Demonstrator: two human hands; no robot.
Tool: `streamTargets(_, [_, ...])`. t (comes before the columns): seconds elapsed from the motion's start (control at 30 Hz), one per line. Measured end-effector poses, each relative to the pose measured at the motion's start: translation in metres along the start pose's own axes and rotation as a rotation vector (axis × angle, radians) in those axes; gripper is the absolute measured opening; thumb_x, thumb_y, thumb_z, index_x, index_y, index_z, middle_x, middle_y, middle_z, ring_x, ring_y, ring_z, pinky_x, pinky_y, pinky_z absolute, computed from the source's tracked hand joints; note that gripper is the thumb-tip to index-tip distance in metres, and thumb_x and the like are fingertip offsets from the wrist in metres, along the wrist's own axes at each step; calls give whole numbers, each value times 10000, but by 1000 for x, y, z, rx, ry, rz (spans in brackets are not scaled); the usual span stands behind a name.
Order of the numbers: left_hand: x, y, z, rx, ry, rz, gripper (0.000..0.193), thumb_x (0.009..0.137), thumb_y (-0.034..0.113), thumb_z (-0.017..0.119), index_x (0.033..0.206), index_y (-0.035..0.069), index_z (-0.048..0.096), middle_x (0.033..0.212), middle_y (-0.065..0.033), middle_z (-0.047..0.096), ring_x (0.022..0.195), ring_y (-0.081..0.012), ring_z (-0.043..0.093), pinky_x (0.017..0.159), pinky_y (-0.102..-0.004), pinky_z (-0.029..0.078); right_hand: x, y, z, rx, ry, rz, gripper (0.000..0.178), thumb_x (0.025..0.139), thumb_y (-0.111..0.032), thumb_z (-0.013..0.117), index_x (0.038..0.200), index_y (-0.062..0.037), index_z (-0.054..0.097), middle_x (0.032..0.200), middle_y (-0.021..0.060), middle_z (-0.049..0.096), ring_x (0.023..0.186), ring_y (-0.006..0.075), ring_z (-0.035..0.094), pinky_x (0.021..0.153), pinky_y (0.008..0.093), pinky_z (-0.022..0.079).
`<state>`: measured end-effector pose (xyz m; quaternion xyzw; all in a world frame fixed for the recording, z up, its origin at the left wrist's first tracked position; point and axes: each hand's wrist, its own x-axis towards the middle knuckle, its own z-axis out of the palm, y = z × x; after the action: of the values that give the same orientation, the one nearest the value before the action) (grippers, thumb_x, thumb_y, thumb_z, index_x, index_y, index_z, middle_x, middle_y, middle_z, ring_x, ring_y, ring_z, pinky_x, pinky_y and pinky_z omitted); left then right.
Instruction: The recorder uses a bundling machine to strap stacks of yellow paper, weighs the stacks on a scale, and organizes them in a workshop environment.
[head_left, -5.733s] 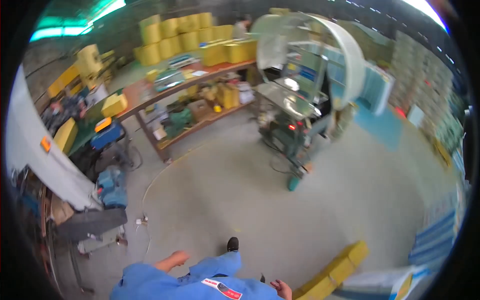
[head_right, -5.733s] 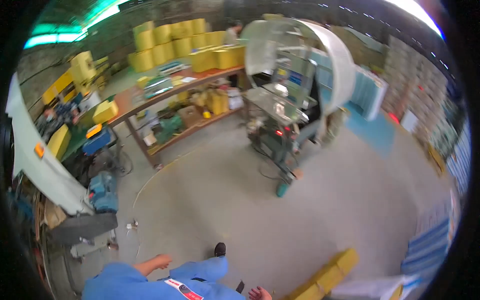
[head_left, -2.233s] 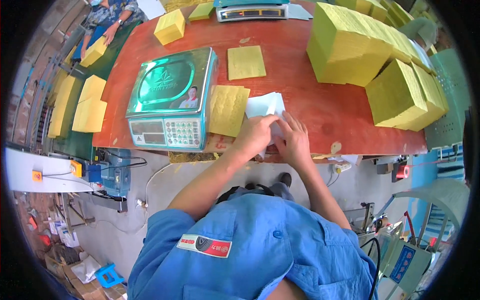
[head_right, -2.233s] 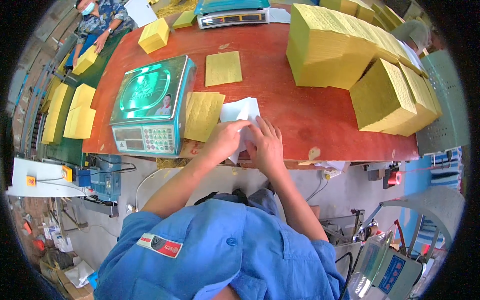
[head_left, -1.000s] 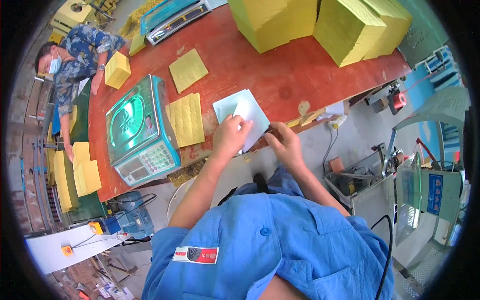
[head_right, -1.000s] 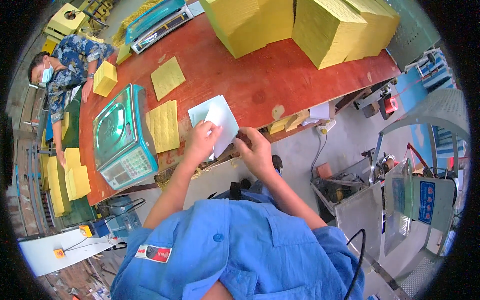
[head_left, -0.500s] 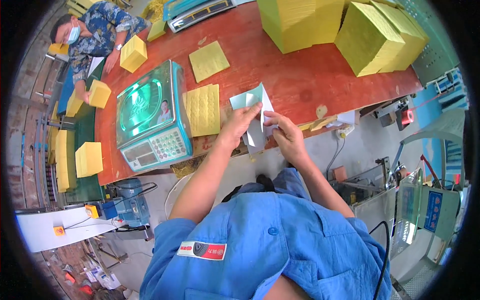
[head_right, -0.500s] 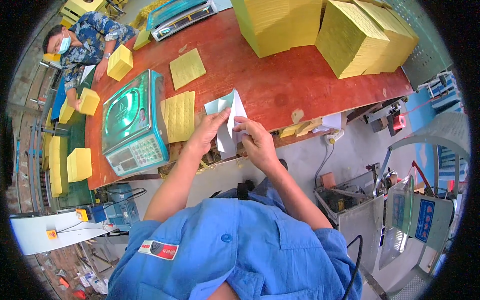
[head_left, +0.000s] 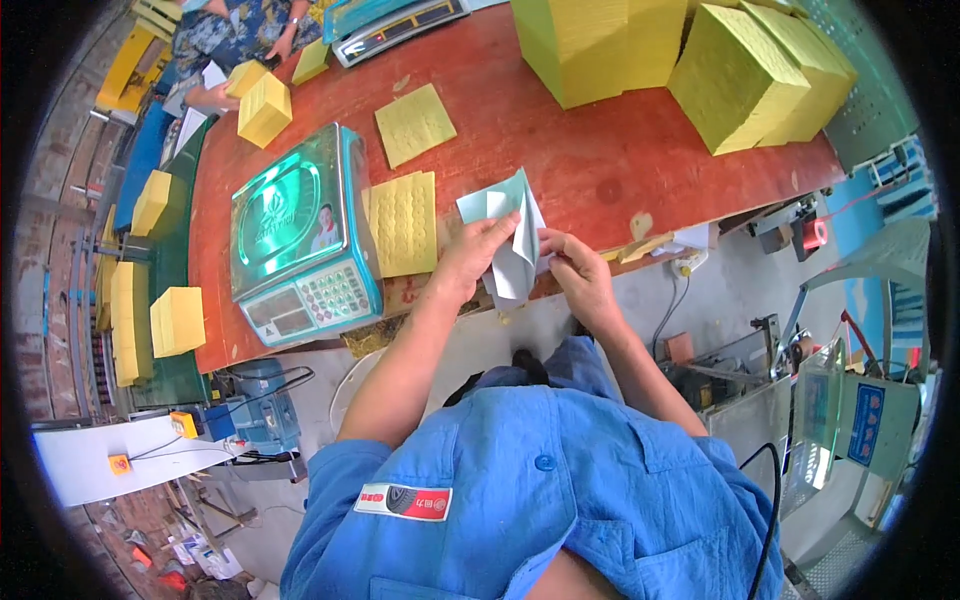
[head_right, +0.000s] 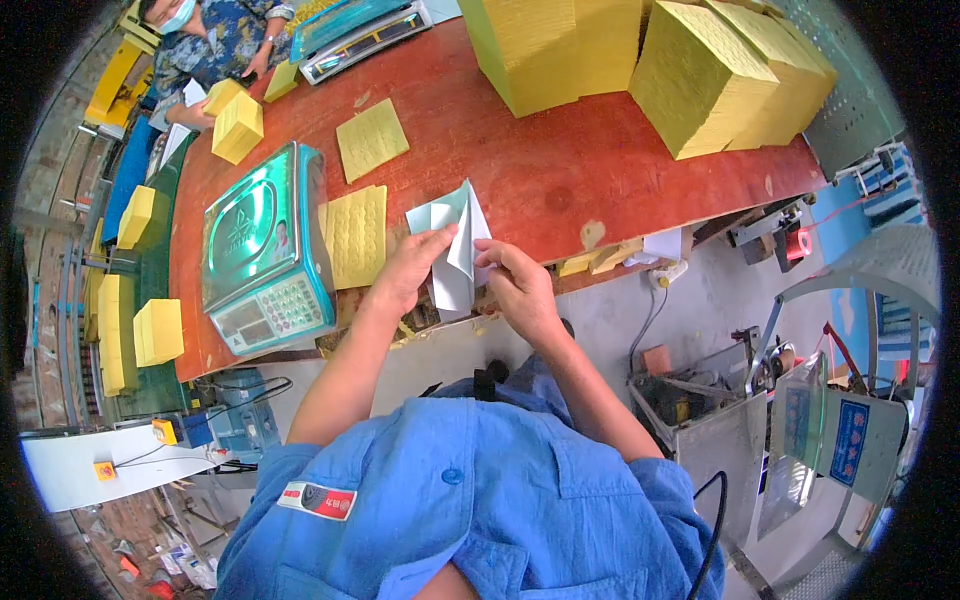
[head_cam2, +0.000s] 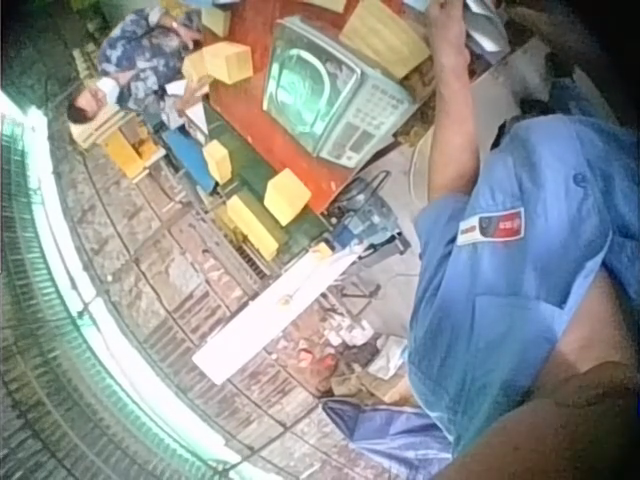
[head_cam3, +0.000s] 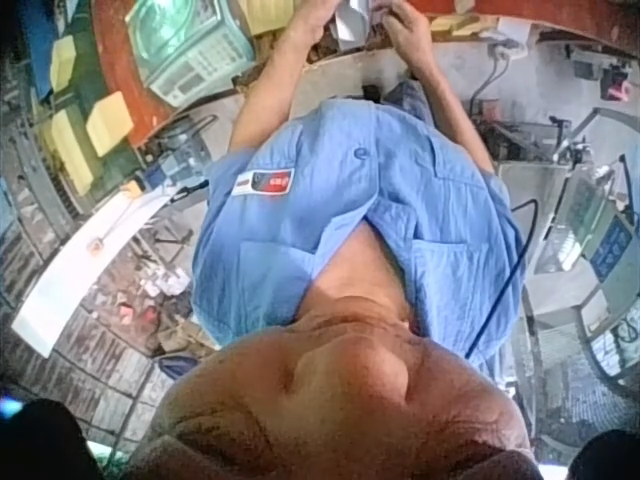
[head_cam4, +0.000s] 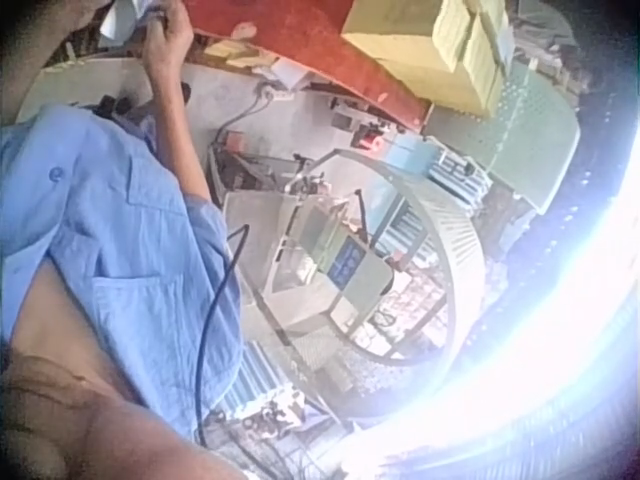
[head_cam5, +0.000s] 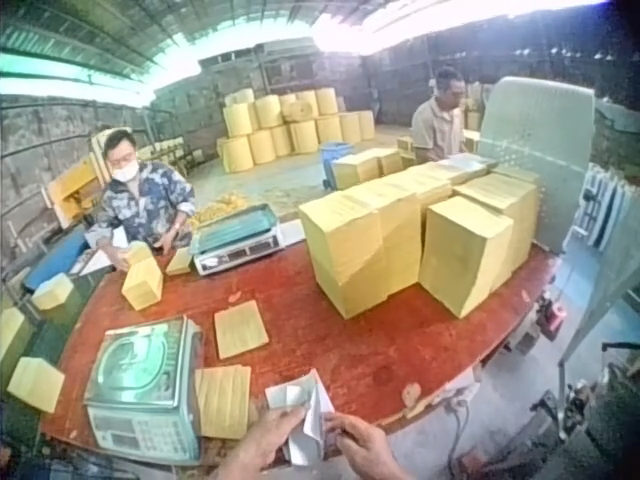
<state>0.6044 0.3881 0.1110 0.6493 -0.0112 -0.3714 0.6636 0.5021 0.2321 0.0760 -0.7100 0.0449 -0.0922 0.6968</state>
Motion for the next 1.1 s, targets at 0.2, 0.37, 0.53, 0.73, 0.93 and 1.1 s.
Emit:
streamTargets(0.2, [11, -31, -18, 154, 19, 131, 120, 917, 167, 611, 886, 58, 651, 794, 52, 594, 723, -37, 527, 665, -222, 439, 2, -29, -5, -324, 323, -177, 298, 863, 31, 560, 1159, 15, 588, 1177, 163, 617, 999, 238, 626, 832, 337, 505])
streamTargets(0.37, [6, -25, -8, 190, 54, 130, 165, 947, 153, 558, 994, 38, 667, 885, 17, 636, 810, -69, 570, 739, -240, 461, 20, -34, -5, -542, 242, -191, 237, 880, -133, 601, 1078, -5, 632, 1022, 206, 656, 924, 351, 645, 791, 410, 521])
streamTargets(0.53, [2, -31, -6, 153, 71, 160, 249, 960, 108, 489, 1117, 10, 655, 980, -35, 660, 907, -104, 594, 809, -257, 471, 48, -27, 9, -751, 153, 31, 387, 852, -355, 654, 1012, -2, 661, 853, 242, 677, 841, 401, 668, 742, 478, 520])
streamTargets(0.73, [-7, -32, -4, 353, 187, 309, 304, 903, 22, 467, 1153, 18, 641, 967, -12, 647, 813, -69, 544, 749, -241, 457, 54, -15, 5, -662, 200, -74, 236, 849, -234, 669, 827, -7, 606, 780, 224, 653, 756, 395, 653, 666, 467, 502])
streamTargets(0.93, [-39, 1, -7, 590, 508, 799, 610, 859, -44, 435, 1453, 76, 366, 982, -107, 642, 701, -94, 503, 630, -258, 430, 50, -31, 1, -530, 377, -104, 172, 834, -93, 680, 774, 13, 560, 635, 181, 563, 560, 192, 525, 556, 356, 453])
streamTargets(1.1, [-62, 20, -17, 617, 554, 486, 547, 876, -23, 434, 1418, 12, 366, 1032, -245, 625, 929, -393, 622, 803, -411, 487, 47, -9, -2, -520, 418, -156, 224, 844, -134, 697, 758, -18, 526, 663, 235, 565, 600, 397, 583, 542, 436, 449])
